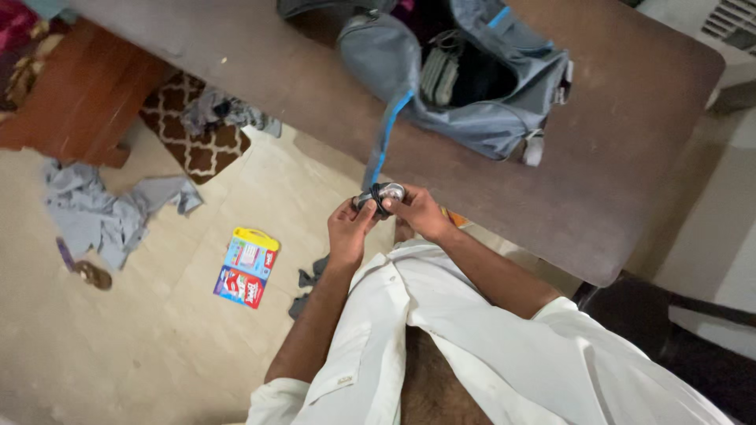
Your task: The person packs a grey duffel bag with daily essentials. They place a pink water bottle, a folded light green towel, a white charging cable, a dark cloth, and a small silver device into the bag, then zip it closed.
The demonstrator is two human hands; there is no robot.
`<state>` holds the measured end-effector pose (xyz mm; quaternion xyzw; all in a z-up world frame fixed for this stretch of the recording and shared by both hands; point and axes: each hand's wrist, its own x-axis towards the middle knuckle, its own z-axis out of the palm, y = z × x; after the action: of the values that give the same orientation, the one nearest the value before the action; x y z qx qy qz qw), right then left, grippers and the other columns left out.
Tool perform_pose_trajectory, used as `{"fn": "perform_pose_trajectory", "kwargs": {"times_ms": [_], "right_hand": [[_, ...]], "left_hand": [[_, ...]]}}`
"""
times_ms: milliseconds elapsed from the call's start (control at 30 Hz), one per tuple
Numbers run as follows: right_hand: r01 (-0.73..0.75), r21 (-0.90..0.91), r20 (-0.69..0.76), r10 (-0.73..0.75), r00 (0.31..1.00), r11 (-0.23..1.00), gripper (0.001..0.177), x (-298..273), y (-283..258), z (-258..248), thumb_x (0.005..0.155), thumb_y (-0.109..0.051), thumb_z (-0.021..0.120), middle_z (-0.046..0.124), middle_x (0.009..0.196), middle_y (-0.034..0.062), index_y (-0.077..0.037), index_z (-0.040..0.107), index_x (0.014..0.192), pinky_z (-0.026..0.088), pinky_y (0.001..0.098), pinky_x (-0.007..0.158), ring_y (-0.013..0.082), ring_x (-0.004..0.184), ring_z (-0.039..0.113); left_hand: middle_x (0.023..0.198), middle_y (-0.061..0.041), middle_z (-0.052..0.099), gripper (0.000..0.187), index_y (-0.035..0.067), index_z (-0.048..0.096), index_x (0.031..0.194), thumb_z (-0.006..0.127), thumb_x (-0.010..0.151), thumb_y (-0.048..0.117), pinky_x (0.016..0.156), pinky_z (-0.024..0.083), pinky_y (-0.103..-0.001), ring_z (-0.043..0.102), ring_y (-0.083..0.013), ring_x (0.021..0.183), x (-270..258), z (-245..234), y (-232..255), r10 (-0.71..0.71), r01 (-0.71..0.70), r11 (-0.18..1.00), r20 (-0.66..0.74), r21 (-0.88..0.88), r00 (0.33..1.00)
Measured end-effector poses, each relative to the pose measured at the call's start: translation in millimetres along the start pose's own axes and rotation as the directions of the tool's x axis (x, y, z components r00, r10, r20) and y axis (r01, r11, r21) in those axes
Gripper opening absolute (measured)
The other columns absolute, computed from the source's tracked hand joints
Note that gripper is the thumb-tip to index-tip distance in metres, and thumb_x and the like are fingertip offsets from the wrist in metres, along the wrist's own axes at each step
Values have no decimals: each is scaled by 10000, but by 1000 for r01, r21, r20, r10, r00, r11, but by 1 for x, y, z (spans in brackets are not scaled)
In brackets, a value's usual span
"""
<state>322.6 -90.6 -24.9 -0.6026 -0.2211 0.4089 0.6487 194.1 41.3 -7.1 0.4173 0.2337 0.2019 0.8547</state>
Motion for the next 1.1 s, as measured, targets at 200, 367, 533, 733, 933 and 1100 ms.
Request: {"fn": "perform_pose_trajectory", "kwargs": {"times_ms": [200,367,533,733,933,1100], "right_hand": [[155,227,-114,-132,985,962,287,7,-21,-48,1020,-212,673,730,1059,57,17,684,1194,585,298,831,118,933,682],[17,196,-328,49,943,980,302,2,-42,-75,1026,-197,644,698,942,93,8,681,1246,464,315,580,178,756,597],[314,249,-489,-160,857,916,303,17,-52,-88,1029,-136,665,694,1161,64,8,610,1290,618,331,904,155,1055,678],[392,426,-680,3,733,816,258,43,-56,-106,1034,-135,616,713,1131,83,17,629,1241,644,424,853,205,1017,718],[584,411,-853,68,518,700,229,98,-63,-109,1067,-108,595,692,1084,125,39,615,1242,646,447,912,239,981,714],[630,444,-891,238,387,636,285,147,-61,-109,1030,-140,576,677,1189,156,34,585,1256,622,451,976,276,1090,701]], "left_hand": [[1065,-131,654,389,-54,522,1125,797,895,99,794,640,-354,692,-219,925,58,49,-8,-26,20,984,33,176,999],[1250,-82,562,523,-26,557,1315,819,887,121,842,588,-299,617,-186,1093,95,86,2,159,-323,815,350,481,923],[1232,-91,651,432,-9,647,1298,797,930,161,852,593,-288,666,-154,1071,134,119,21,-46,-270,823,534,500,844],[1141,-132,720,262,20,701,1228,685,1028,189,870,559,-333,708,-228,1018,216,143,37,-32,-543,675,756,499,654],[1224,-116,720,156,92,698,1213,676,1062,125,1023,558,-424,707,-345,1179,359,168,19,-219,-853,316,907,416,361],[1574,-242,217,932,134,278,1569,830,821,78,910,535,-525,555,-502,1216,438,199,-37,-407,-933,189,890,305,209]]}}
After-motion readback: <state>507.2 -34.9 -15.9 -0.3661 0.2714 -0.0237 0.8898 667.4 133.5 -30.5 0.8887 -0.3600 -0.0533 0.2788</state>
